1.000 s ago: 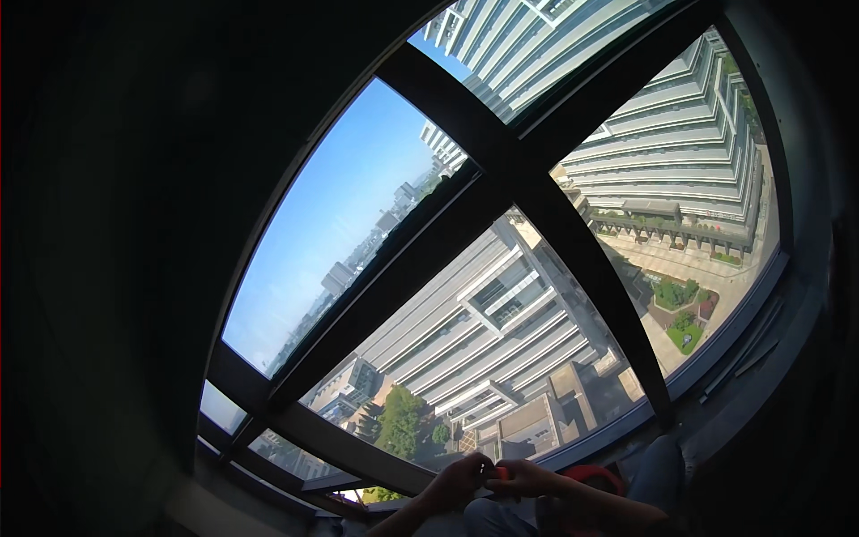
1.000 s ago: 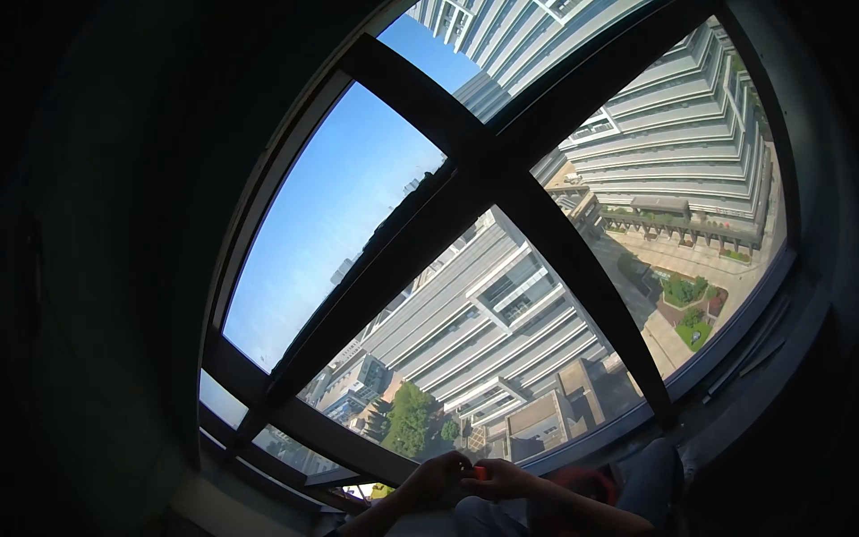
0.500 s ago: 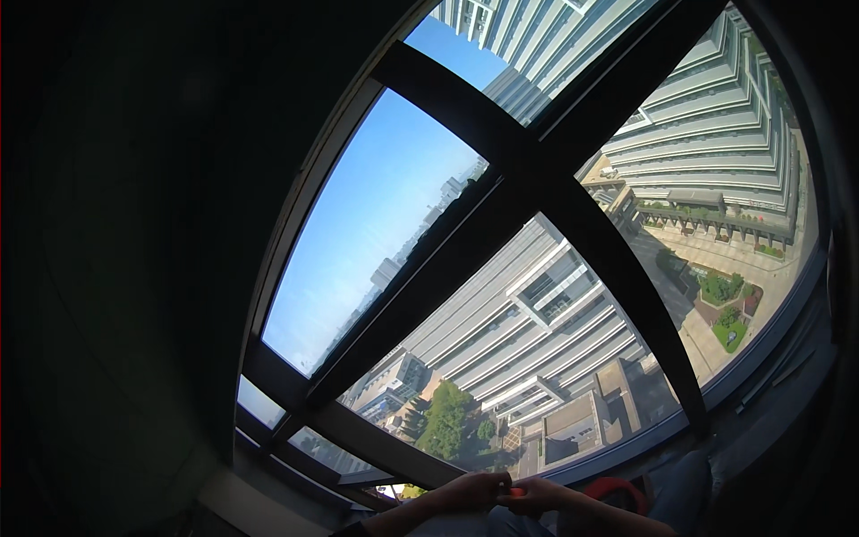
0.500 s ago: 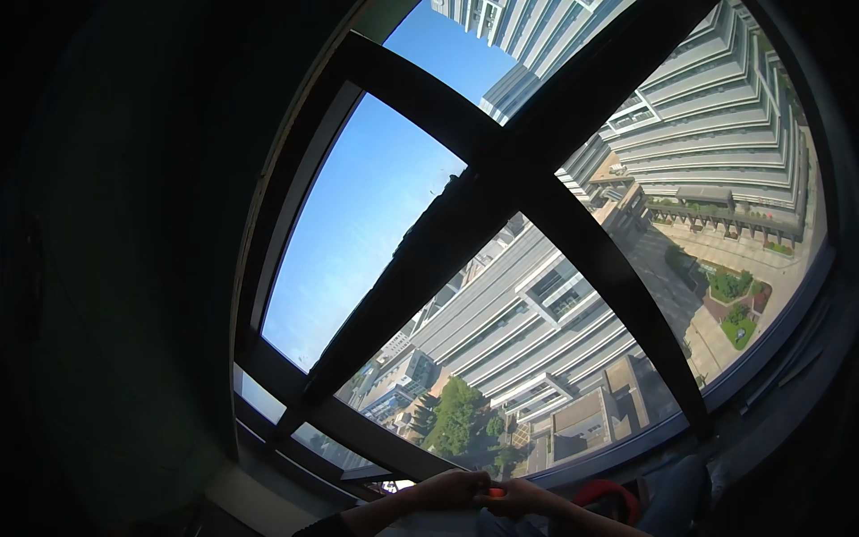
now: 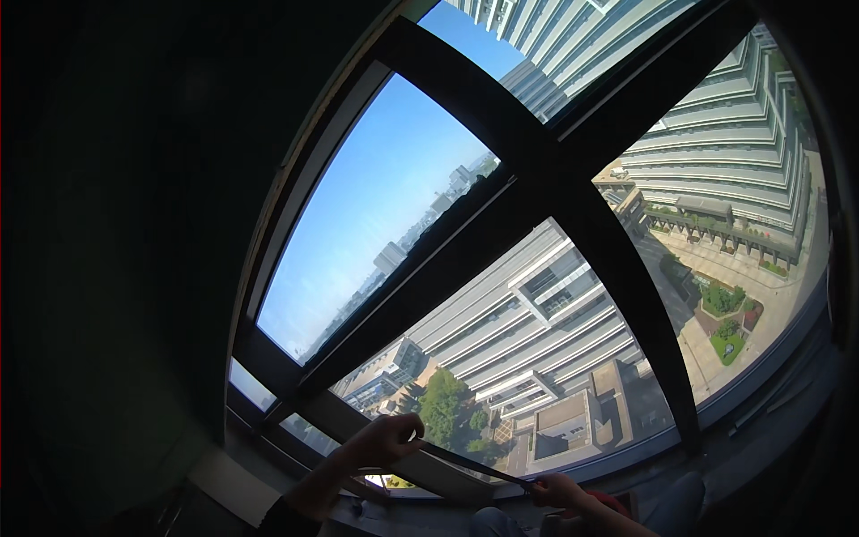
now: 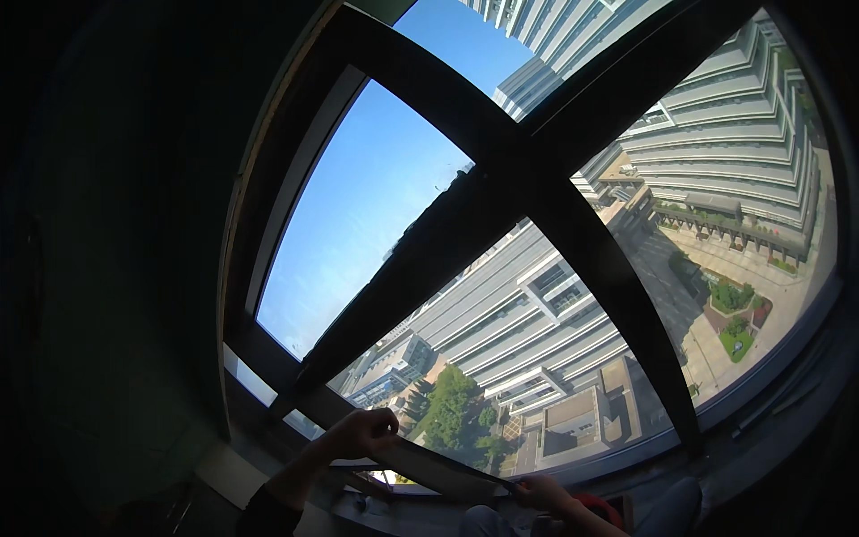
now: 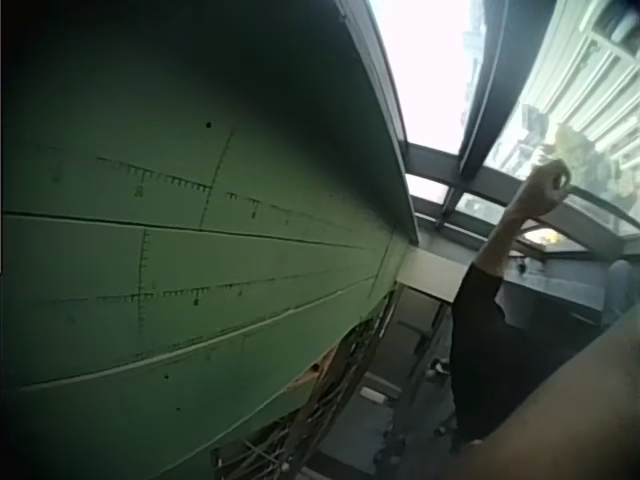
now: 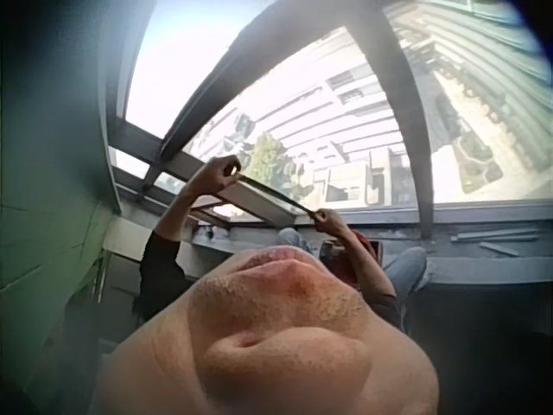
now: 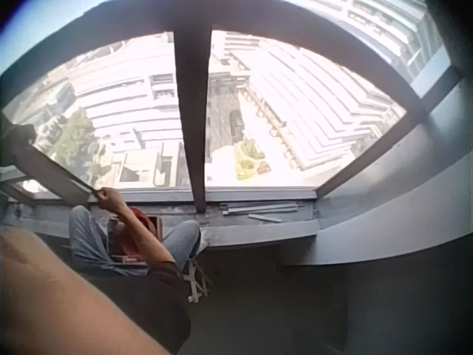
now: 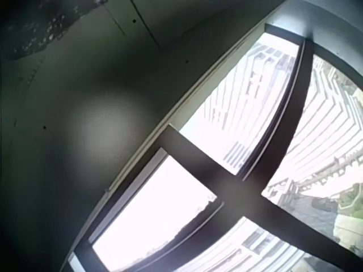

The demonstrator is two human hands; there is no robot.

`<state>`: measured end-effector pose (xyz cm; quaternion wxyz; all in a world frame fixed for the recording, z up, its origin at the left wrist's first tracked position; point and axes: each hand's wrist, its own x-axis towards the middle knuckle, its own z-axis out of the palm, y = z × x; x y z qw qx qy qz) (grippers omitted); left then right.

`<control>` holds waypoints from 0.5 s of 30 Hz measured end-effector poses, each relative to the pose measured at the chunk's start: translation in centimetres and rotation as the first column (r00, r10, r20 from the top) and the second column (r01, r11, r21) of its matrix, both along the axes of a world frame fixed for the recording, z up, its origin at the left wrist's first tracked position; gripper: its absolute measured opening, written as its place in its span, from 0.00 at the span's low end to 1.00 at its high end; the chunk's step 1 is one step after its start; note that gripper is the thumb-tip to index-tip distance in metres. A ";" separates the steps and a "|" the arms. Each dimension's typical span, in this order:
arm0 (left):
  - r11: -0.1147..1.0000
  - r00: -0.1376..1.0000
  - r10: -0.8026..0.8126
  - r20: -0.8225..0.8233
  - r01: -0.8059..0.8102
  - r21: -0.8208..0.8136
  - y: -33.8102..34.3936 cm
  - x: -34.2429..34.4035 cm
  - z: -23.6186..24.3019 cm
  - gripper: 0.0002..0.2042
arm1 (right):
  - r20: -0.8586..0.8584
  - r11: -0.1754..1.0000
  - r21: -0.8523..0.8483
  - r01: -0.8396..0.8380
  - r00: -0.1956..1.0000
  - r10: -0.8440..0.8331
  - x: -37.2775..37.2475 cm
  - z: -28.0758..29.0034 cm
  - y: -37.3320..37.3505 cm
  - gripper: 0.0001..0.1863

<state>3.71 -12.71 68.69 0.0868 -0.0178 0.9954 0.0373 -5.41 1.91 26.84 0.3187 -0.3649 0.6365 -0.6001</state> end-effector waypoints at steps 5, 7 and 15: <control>0.986 0.819 0.045 -0.572 0.056 0.158 0.5 0.6 -0.8 0.10 | 0.092 0.965 -0.263 0.003 0.996 0.022 0.6 4.6 -0.4 0.10; 0.918 0.773 0.213 -0.597 0.050 0.392 -1.1 0.4 -3.4 0.10 | 0.200 0.928 -0.361 0.094 0.980 -0.021 0.3 5.5 -0.2 0.09; 0.424 0.819 0.545 -0.179 -0.085 0.902 -7.9 -0.3 -35.1 0.12 | 0.035 0.753 -0.415 0.511 0.836 -0.548 -4.1 16.7 5.4 0.20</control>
